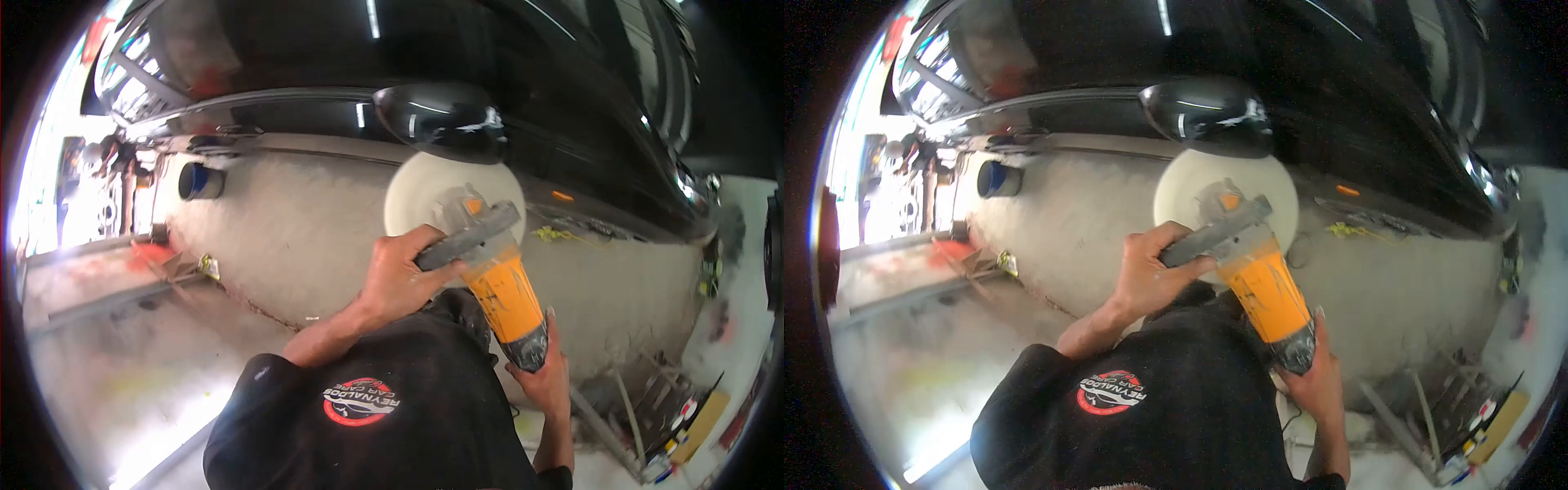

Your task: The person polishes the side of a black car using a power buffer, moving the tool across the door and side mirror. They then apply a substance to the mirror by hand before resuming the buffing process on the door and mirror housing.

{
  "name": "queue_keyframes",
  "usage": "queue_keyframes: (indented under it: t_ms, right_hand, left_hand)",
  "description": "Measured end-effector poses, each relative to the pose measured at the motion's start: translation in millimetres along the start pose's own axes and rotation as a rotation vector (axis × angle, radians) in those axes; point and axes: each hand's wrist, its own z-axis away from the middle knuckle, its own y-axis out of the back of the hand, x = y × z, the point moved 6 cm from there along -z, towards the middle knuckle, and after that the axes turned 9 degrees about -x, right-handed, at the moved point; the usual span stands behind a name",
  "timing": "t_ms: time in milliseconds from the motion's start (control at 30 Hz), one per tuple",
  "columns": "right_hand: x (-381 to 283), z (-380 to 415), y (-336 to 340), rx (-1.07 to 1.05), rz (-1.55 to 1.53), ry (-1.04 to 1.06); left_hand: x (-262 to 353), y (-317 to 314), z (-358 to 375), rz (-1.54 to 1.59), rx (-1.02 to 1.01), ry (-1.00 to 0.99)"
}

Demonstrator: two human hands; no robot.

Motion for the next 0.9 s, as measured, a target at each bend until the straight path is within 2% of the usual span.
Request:
queue_keyframes:
  t_ms: [300, 533, 667, 900]
  right_hand:
    - [3, -28, -44, -0.02, -0.007, 0.028]
    - [-39, -58, -80, 0.045, 0.089, 0.204]
    - [-60, -65, -89, 0.002, 0.091, 0.202]
    - [-65, -52, -92, 0.033, 0.083, 0.261]
  left_hand:
    - [0, 49, 13, -0.129, 0.067, -0.059]
    - [-24, 100, 22, -0.187, 0.149, -0.161]
    - [-22, 123, 32, -0.201, 0.18, -0.15]
    - [-4, 131, 55, -0.239, 0.218, -0.317]
